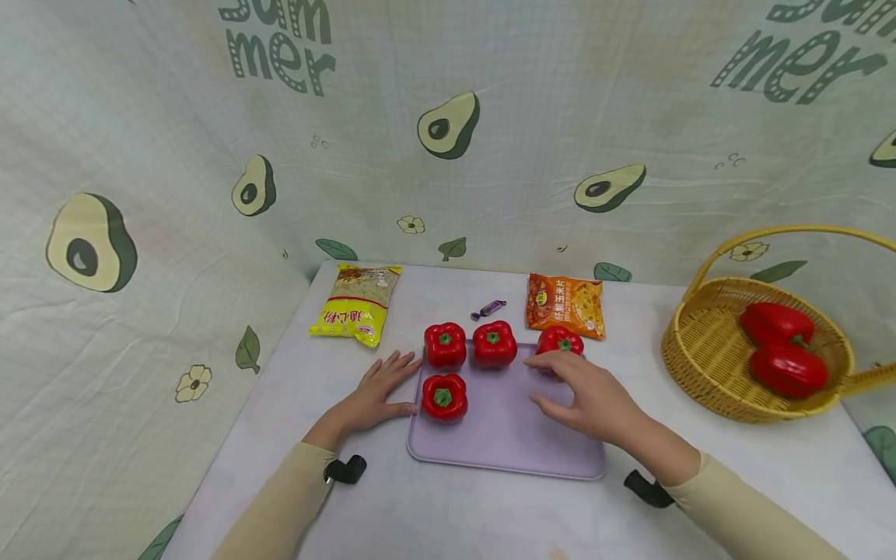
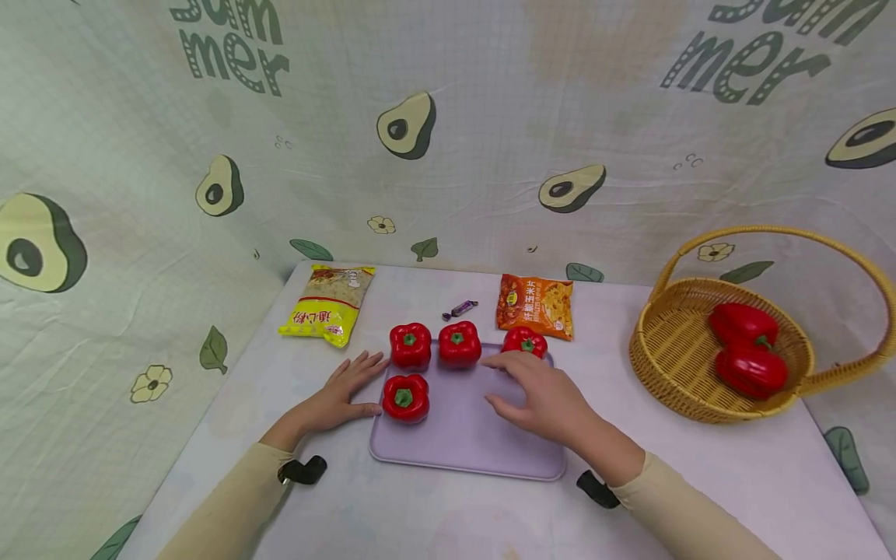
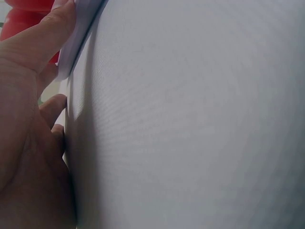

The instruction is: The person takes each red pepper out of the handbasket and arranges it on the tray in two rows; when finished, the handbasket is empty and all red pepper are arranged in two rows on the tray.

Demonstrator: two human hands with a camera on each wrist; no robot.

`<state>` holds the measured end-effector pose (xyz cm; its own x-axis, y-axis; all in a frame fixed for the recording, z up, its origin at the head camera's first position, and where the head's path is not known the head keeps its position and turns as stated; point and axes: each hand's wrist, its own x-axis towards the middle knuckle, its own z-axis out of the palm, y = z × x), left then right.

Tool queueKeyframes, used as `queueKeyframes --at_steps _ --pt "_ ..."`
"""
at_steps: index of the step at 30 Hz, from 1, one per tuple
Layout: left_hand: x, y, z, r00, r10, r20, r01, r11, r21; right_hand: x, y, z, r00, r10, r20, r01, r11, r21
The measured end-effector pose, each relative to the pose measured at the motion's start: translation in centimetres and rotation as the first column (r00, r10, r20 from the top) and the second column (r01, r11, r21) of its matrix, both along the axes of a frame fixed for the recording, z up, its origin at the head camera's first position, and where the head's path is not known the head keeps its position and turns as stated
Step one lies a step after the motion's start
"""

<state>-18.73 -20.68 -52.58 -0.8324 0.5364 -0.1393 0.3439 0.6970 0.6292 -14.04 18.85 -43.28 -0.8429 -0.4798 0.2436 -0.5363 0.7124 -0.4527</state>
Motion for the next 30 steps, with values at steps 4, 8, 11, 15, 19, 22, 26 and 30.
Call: queueKeyframes --at_steps 4,8,11,15,19,22,26,30 --pt "0.0 0.0 0.0 1.0 0.0 0.0 0.0 1.0 0.001 0.2 0.9 0.2 1.0 -0.017 -0.007 0.017 1.0 -0.008" --pt "0.0 0.0 0.0 1.0 0.0 0.0 0.0 1.0 0.002 0.5 1.8 0.4 0.999 -0.051 -0.009 0.051 0.999 0.001" --pt "0.0 0.0 0.0 1.0 0.0 -0.003 0.0 1.0 0.004 0.6 2.6 0.4 0.997 -0.072 -0.017 0.072 0.997 0.011" --pt "0.0 0.0 -0.1 1.0 0.001 -0.002 -0.001 1.0 0.009 0.6 3.6 0.5 0.996 -0.085 -0.028 0.085 0.996 0.017" --pt "0.1 -0.1 -0.1 1.0 0.001 -0.002 -0.001 1.0 0.006 0.6 4.7 0.4 0.993 -0.11 -0.031 0.111 0.993 0.04" --pt "0.1 0.0 -0.1 1.0 0.001 -0.006 -0.001 1.0 0.007 0.6 5.6 0.5 0.992 -0.126 -0.029 0.128 0.991 0.046" --pt "0.1 0.0 -0.1 1.0 0.002 -0.006 -0.002 1.0 0.012 0.7 6.6 0.8 0.988 -0.155 -0.017 0.156 0.987 0.05" --pt "0.1 0.0 -0.1 1.0 0.001 -0.008 -0.001 1.0 0.011 0.9 7.7 1.1 0.981 -0.192 -0.026 0.194 0.979 0.063"
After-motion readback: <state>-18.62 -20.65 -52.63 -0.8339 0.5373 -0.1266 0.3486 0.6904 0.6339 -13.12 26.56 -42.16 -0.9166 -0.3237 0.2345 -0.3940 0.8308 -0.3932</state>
